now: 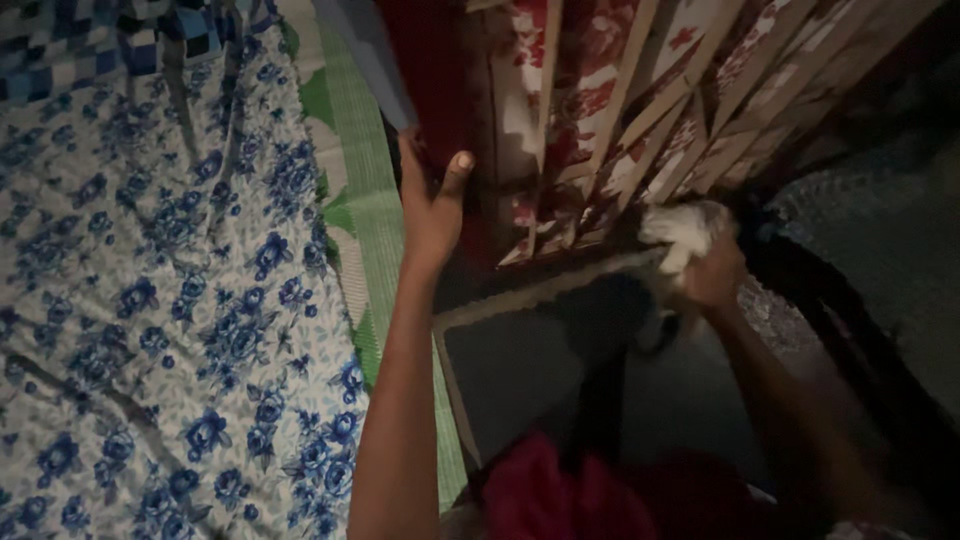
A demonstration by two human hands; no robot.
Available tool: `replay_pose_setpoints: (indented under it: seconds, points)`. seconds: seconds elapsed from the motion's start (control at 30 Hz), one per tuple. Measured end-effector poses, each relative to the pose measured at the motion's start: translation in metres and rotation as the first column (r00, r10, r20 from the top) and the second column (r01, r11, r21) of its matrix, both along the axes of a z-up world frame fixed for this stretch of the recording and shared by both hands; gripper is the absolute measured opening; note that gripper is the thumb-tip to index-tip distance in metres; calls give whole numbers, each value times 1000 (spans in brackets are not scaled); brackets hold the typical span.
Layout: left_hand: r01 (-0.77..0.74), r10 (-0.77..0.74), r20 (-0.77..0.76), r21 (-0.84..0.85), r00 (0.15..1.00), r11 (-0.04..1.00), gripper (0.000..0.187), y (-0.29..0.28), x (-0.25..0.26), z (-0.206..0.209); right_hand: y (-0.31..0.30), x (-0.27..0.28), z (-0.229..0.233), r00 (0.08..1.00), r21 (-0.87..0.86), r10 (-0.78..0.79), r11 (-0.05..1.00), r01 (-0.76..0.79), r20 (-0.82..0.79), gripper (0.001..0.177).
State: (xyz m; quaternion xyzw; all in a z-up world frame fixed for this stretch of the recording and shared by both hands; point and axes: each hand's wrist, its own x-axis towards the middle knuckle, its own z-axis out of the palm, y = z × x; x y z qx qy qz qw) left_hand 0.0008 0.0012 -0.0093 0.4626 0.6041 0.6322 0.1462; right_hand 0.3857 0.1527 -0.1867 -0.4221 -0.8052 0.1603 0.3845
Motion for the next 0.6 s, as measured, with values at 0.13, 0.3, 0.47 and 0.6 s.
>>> replay_pose_setpoints:
  seconds: [0.13, 0.3, 0.47, 0.6]
  points:
    - [46, -47, 89, 11, 995, 999, 91, -4, 7, 7, 12, 13, 1, 864, -88, -346, 937, 338, -366, 48]
    - [99, -105, 85, 69, 991, 993, 82, -8, 9, 9, 51, -16, -36, 844, -175, -448, 894, 413, -296, 48]
    - [50, -51, 18, 57, 999, 997, 81, -3, 8, 6, 64, -41, -103, 917, -265, -395, 891, 368, -56, 48]
    - [51, -51, -2, 53, 999, 997, 75, -6, 11, 9, 56, -39, -134, 956, -353, -270, 888, 295, 119, 48]
